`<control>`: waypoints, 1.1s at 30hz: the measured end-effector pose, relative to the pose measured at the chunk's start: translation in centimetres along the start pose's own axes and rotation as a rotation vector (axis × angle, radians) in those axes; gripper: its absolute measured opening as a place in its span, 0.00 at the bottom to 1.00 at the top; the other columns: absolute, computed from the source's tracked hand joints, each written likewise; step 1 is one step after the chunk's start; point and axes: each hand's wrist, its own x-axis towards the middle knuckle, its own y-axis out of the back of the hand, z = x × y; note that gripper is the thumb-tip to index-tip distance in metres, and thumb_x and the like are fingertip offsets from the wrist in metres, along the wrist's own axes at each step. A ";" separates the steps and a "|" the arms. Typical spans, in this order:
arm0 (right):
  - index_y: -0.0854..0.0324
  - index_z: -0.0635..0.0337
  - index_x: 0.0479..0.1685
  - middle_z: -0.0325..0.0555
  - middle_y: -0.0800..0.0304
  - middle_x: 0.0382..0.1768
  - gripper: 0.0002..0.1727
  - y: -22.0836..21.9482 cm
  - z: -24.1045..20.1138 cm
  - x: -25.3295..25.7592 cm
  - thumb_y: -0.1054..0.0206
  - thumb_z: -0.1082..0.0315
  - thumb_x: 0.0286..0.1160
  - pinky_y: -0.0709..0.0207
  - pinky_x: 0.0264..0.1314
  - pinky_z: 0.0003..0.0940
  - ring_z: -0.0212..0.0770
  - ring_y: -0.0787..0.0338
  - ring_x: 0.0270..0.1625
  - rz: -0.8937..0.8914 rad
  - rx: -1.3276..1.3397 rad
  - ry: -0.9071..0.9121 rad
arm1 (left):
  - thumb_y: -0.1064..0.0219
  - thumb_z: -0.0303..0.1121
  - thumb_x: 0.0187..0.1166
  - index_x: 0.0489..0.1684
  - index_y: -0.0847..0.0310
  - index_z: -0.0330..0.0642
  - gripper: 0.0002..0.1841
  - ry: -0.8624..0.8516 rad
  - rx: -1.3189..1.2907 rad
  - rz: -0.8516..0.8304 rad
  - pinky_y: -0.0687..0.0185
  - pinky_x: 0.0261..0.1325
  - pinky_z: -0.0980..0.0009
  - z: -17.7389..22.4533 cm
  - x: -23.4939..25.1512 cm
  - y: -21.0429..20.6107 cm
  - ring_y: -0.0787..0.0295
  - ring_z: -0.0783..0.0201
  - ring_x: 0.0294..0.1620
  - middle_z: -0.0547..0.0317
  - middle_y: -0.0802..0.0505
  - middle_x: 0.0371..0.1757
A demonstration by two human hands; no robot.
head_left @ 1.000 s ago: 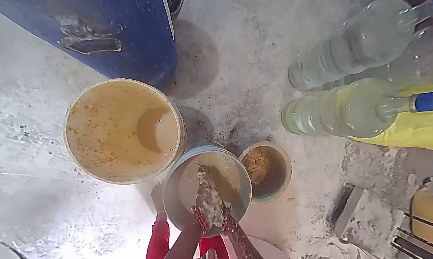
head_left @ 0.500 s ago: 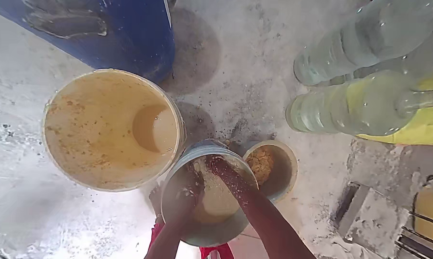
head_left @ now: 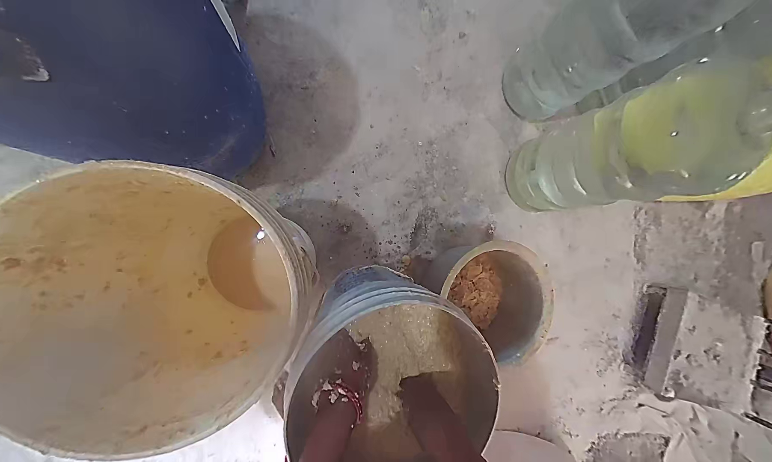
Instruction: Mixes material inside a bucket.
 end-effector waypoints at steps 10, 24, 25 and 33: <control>0.37 0.76 0.84 0.68 0.31 0.83 0.27 -4.6 5.3 -1.2 0.52 0.67 0.93 0.44 0.91 0.39 0.52 0.32 0.88 0.319 0.639 0.146 | 0.47 0.33 0.91 0.85 0.37 0.29 0.26 -0.199 -0.038 0.267 0.50 0.90 0.46 -3.6 5.3 -3.7 0.42 0.37 0.90 0.30 0.31 0.86; 0.39 0.84 0.80 0.73 0.28 0.78 0.24 -3.1 2.4 -10.1 0.52 0.78 0.89 0.38 0.84 0.28 0.44 0.25 0.79 0.194 0.909 0.277 | 0.45 0.19 0.85 0.80 0.41 0.14 0.25 -0.294 -0.427 0.146 0.48 0.90 0.55 -3.7 -4.2 -9.3 0.37 0.40 0.87 0.23 0.29 0.81; 0.39 0.84 0.80 0.73 0.28 0.78 0.25 -3.1 2.1 -10.2 0.52 0.78 0.89 0.39 0.84 0.28 0.45 0.26 0.80 0.167 0.862 0.278 | 0.46 0.19 0.86 0.81 0.42 0.15 0.25 -0.326 -0.483 0.165 0.47 0.90 0.56 -4.0 -4.3 -9.0 0.36 0.41 0.87 0.23 0.29 0.82; 0.27 0.77 0.75 0.58 0.17 0.74 0.22 -5.5 1.9 -11.8 0.50 0.75 0.88 0.32 0.79 0.23 0.35 0.19 0.76 0.267 0.533 0.373 | 0.54 0.24 0.92 0.81 0.39 0.19 0.22 -0.297 -0.616 0.344 0.38 0.85 0.63 -5.8 -2.7 -8.2 0.29 0.51 0.82 0.29 0.25 0.80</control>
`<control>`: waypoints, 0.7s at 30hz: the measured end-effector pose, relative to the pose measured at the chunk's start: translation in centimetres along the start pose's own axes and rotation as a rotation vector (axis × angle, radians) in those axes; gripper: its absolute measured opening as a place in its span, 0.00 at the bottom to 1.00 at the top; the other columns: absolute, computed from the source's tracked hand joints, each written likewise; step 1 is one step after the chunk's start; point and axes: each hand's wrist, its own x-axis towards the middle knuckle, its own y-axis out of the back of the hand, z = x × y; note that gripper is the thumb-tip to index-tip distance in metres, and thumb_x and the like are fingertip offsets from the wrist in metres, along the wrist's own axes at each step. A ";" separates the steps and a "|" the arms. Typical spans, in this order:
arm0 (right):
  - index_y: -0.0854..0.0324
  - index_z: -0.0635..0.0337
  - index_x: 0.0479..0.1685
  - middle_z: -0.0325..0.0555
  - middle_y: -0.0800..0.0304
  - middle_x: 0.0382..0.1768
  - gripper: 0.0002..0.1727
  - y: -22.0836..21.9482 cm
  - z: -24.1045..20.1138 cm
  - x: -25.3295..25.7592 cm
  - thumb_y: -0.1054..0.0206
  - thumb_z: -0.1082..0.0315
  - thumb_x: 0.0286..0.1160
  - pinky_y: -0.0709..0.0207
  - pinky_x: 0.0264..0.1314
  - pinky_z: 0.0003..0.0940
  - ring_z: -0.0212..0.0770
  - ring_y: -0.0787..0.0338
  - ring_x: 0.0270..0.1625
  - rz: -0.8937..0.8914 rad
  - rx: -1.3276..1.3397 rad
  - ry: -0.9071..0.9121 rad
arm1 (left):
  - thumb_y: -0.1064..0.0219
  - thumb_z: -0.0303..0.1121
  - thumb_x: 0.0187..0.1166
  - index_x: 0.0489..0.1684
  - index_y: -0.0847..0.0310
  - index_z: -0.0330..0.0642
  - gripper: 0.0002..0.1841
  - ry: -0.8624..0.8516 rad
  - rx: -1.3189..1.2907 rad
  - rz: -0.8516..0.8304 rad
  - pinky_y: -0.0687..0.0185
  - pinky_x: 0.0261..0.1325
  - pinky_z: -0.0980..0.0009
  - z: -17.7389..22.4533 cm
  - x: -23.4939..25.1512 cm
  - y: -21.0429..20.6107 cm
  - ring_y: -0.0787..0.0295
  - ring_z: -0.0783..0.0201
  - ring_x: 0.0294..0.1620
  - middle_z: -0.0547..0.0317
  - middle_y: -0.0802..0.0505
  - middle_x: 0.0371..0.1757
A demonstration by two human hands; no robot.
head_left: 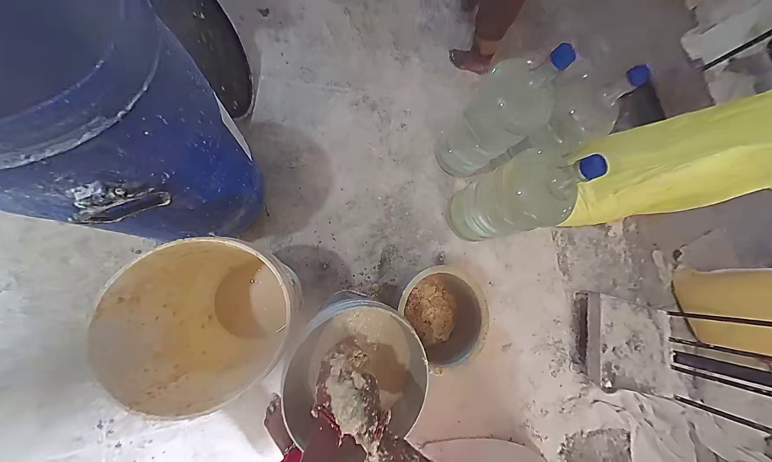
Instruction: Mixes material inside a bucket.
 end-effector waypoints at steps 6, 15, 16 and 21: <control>0.35 0.75 0.83 0.66 0.27 0.81 0.27 7.0 -4.3 6.8 0.45 0.70 0.89 0.43 0.90 0.37 0.49 0.29 0.85 0.028 -0.008 0.108 | 0.60 0.20 0.90 0.76 0.39 0.19 0.20 -0.080 -0.475 0.139 0.31 0.76 0.75 -1.6 4.6 2.0 0.26 0.63 0.74 0.36 0.23 0.74; 0.36 0.59 0.89 0.56 0.31 0.86 0.29 8.2 1.5 12.8 0.47 0.60 0.92 0.45 0.92 0.47 0.50 0.32 0.89 0.186 -0.198 -0.116 | 0.45 0.41 0.91 0.84 0.34 0.30 0.28 -0.101 0.535 -0.097 0.48 0.90 0.48 -0.1 10.5 1.7 0.38 0.41 0.89 0.35 0.28 0.85; 0.38 0.58 0.90 0.56 0.33 0.87 0.29 7.4 2.8 12.5 0.49 0.62 0.93 0.46 0.92 0.48 0.51 0.34 0.89 0.203 -0.144 -0.160 | 0.45 0.42 0.91 0.85 0.36 0.30 0.30 -0.111 0.509 -0.052 0.48 0.90 0.48 0.0 10.5 0.9 0.39 0.39 0.89 0.33 0.29 0.85; 0.35 0.81 0.80 0.73 0.28 0.79 0.25 2.0 7.5 10.0 0.48 0.78 0.86 0.41 0.89 0.40 0.55 0.28 0.84 0.416 0.441 -0.063 | 0.51 0.27 0.93 0.81 0.38 0.19 0.23 0.222 0.178 -0.107 0.47 0.89 0.56 9.3 3.3 0.9 0.38 0.45 0.89 0.31 0.30 0.85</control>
